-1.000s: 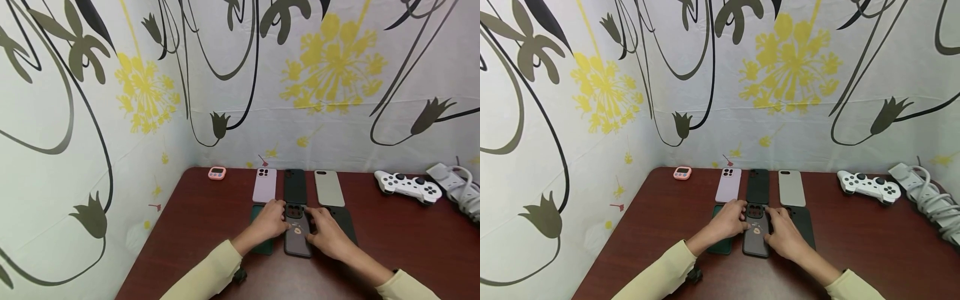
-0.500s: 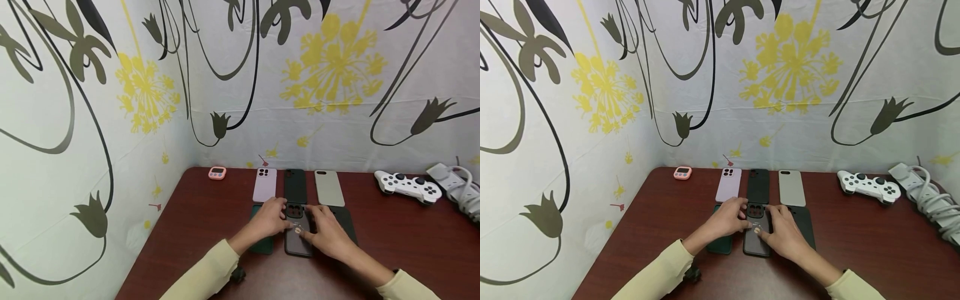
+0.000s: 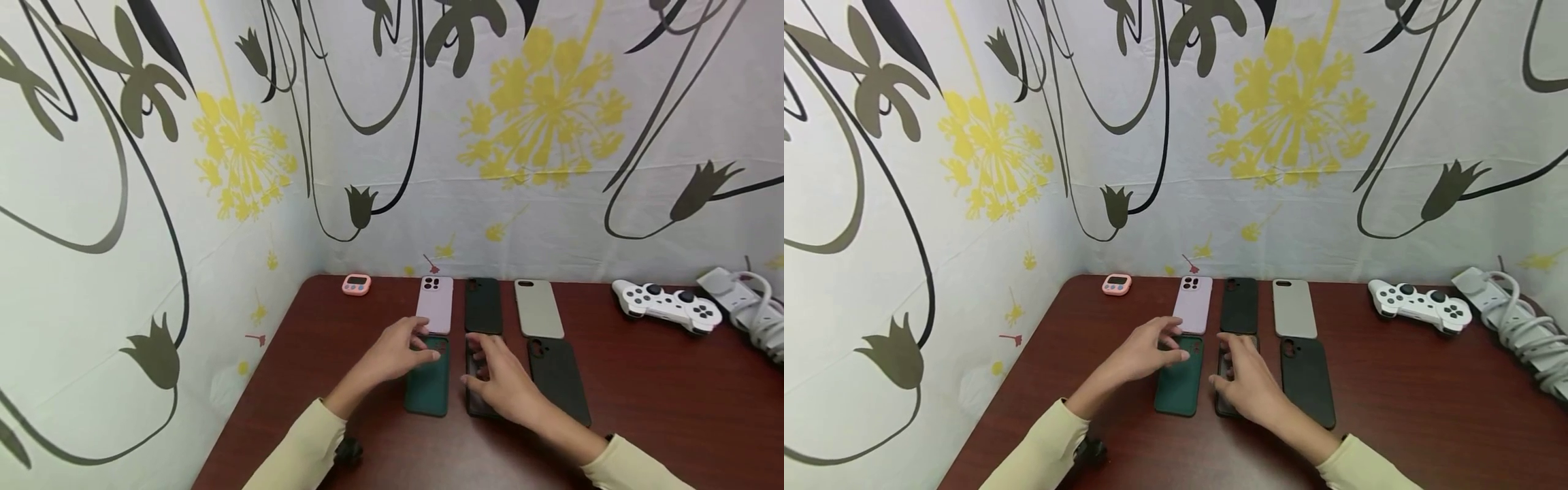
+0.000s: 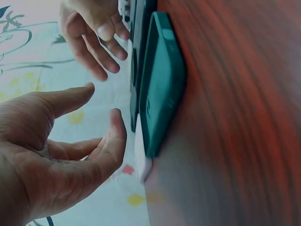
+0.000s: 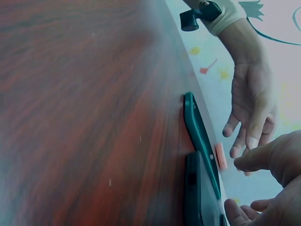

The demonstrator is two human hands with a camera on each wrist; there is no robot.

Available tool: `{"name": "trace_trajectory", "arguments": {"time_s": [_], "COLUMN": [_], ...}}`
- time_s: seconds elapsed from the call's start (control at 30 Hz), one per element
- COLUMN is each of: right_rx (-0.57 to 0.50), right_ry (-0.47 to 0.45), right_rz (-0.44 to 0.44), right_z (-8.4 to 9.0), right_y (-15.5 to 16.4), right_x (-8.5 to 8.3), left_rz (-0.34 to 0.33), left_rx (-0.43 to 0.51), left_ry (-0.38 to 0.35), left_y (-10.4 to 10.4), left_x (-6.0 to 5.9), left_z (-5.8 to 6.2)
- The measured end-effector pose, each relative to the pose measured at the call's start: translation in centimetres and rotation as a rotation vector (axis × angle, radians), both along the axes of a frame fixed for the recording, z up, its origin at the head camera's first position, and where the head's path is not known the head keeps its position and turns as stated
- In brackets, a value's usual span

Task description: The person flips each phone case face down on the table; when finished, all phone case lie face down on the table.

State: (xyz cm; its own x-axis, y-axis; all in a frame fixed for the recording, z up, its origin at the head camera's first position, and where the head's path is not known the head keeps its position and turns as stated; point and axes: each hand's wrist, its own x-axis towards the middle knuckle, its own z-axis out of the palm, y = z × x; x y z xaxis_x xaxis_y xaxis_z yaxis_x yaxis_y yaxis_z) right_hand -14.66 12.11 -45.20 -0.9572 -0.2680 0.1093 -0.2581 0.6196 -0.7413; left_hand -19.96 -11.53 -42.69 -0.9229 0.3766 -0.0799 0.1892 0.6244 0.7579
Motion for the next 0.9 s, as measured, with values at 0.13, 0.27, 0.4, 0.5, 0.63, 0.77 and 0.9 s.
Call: {"name": "trace_trajectory", "arguments": {"time_s": [0.13, 0.27, 0.4, 0.5, 0.63, 0.77, 0.9], "right_rx": [-0.050, -0.105, -0.133, -0.098, -0.027, 0.018, 0.058], "right_ry": [-0.053, -0.141, -0.214, -0.218, -0.208, -0.181, -0.161], "right_rz": [-0.004, -0.017, -0.021, -0.034, -0.049, -0.039, -0.031], "right_z": [0.0, 0.1, 0.4, 0.5, 0.5, 0.3, 0.2], "right_y": [-1.1, -2.1, -3.0, -3.7, -4.5, -5.1, -5.3], "right_x": [0.2, 0.4, 0.5, 0.5, 0.5, 0.3, 0.2], "left_rz": [0.019, 0.036, 0.033, 0.030, 0.028, 0.020, 0.002], "left_rx": [0.022, 0.060, 0.091, 0.126, 0.155, 0.134, 0.102], "left_ry": [-0.052, -0.162, -0.228, -0.272, -0.315, -0.291, -0.243], "left_y": [-1.8, -3.2, -3.9, -3.9, -3.6, -3.4, -3.2], "left_x": [0.5, 1.1, 1.5, 1.6, 1.6, 1.4, 1.2], "left_z": [-0.4, -0.7, -0.9, -1.1, -1.4, -1.8, -2.3]}}
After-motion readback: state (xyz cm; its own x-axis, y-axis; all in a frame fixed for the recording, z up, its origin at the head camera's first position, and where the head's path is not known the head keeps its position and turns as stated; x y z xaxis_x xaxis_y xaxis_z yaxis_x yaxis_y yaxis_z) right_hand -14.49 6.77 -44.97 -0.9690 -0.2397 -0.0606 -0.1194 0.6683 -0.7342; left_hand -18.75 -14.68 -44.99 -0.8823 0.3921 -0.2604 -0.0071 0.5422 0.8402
